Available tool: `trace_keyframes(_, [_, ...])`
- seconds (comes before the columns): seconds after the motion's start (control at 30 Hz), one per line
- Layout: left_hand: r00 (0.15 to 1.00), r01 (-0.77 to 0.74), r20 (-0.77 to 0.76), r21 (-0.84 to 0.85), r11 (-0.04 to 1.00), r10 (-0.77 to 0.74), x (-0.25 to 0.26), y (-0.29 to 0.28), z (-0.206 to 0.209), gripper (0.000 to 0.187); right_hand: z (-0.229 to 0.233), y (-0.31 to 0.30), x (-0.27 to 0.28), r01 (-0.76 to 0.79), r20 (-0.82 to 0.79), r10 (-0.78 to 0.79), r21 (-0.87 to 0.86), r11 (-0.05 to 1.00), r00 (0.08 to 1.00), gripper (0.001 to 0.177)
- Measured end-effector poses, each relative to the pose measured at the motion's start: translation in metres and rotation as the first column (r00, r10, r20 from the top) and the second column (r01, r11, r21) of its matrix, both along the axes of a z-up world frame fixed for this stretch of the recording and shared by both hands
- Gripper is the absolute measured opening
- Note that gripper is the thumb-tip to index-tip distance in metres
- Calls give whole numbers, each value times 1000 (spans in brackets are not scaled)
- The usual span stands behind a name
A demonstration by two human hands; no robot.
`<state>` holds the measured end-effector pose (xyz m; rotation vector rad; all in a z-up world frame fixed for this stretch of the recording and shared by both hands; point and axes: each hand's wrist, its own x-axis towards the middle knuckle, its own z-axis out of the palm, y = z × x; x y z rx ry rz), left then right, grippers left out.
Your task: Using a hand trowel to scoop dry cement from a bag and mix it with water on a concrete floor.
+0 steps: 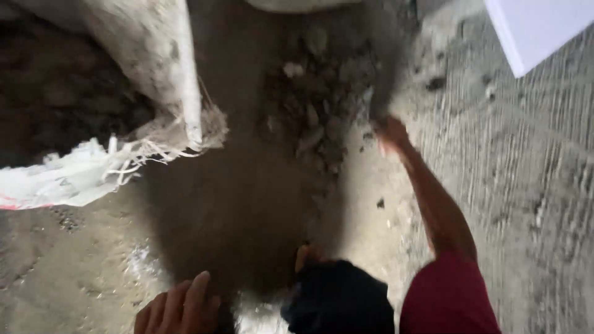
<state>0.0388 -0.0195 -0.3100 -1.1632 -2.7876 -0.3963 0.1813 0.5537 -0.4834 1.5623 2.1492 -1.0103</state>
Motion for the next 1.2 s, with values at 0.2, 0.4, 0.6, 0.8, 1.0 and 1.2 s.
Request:
trace_keyframes(0.2, [985, 155, 112, -214, 964, -133, -14, 10, -8, 39, -24, 0, 9, -135, 143, 124, 76, 988, 982, 23])
trace_keyframes(0.4, [866, 460, 361, -300, 836, -347, -14, 21, -22, 20, -16, -18, 12, -241, -4, 243, 111, 964, 970, 54])
trace_keyframes(0.6, [920, 284, 336, -211, 935, -203, -3, 19, -15, 51, 33, -71, 4, 74, -55, -83, -142, 987, 995, 55])
trace_keyframes(0.8, [872, 294, 461, -233, 927, -161, 0, 10, 1, 54, 62, -96, 12, 252, -185, -320, -319, 914, 929, 44])
trace_keyframes(1.0, [894, 360, 354, -205, 910, -274, 2, 6, 10, 41, 59, -90, 50, 158, -166, -185, -160, 974, 969, 24])
trace_keyframes(1.2, [937, 316, 229, -224, 922, -265, 0, 2, 22, 49, 94, -108, 61, 90, -114, -91, -14, 996, 989, 15])
